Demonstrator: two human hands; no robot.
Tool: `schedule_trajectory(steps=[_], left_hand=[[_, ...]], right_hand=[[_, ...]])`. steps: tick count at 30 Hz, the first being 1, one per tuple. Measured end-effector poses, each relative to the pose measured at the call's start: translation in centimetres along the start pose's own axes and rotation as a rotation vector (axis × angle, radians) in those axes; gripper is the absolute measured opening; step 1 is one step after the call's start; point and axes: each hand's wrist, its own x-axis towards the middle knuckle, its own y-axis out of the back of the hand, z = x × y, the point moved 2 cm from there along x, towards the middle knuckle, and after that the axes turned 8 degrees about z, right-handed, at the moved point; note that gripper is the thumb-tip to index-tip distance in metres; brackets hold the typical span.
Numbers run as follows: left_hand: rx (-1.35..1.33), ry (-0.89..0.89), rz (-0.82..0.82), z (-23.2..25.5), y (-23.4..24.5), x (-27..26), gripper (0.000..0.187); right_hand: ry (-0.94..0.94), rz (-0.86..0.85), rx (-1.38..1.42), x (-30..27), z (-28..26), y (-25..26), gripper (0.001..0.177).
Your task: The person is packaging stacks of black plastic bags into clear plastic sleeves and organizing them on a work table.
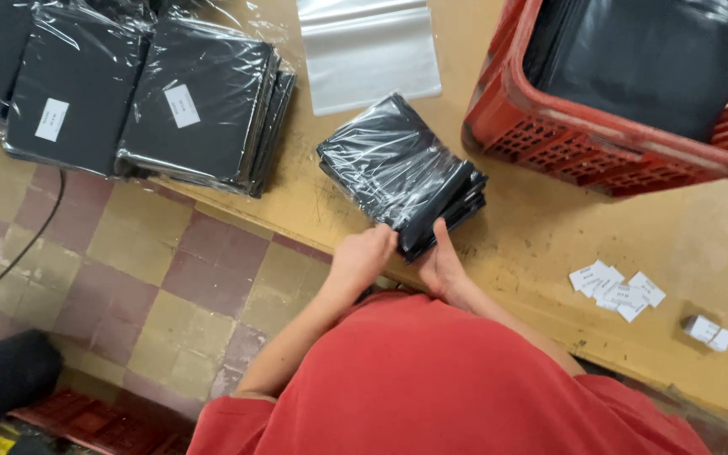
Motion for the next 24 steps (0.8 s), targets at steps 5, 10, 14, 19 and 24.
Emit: schedule_trajectory(steps=[5,10,14,19,24], left_hand=[[-0.043,-0.138,-0.086,3.2,2.3,-1.4,0.035],[-0.105,-0.248,-0.399,5.1,4.9,2.7,0.035],[-0.109,-0.232,-0.148,5.1,3.8,9.4,0.015],[-0.121,-0.015,-0.109,5.2,1.4,14.6,0.029],[-0.049,-0.064,-0.141,6.0,1.6,16.3,0.034]], right_hand=[[0.156,0.360,-0.226,1.0,-0.8,0.3,0.054],[0.362,0.401,-0.483,2.5,-2.6,2.0,0.064],[0.533,0.275,-0.607,4.3,-5.2,2.7,0.091],[0.354,0.359,-1.017,6.0,-12.1,-0.6,0.116],[0.332,0.311,-1.051,10.6,-12.6,-0.7,0.077]])
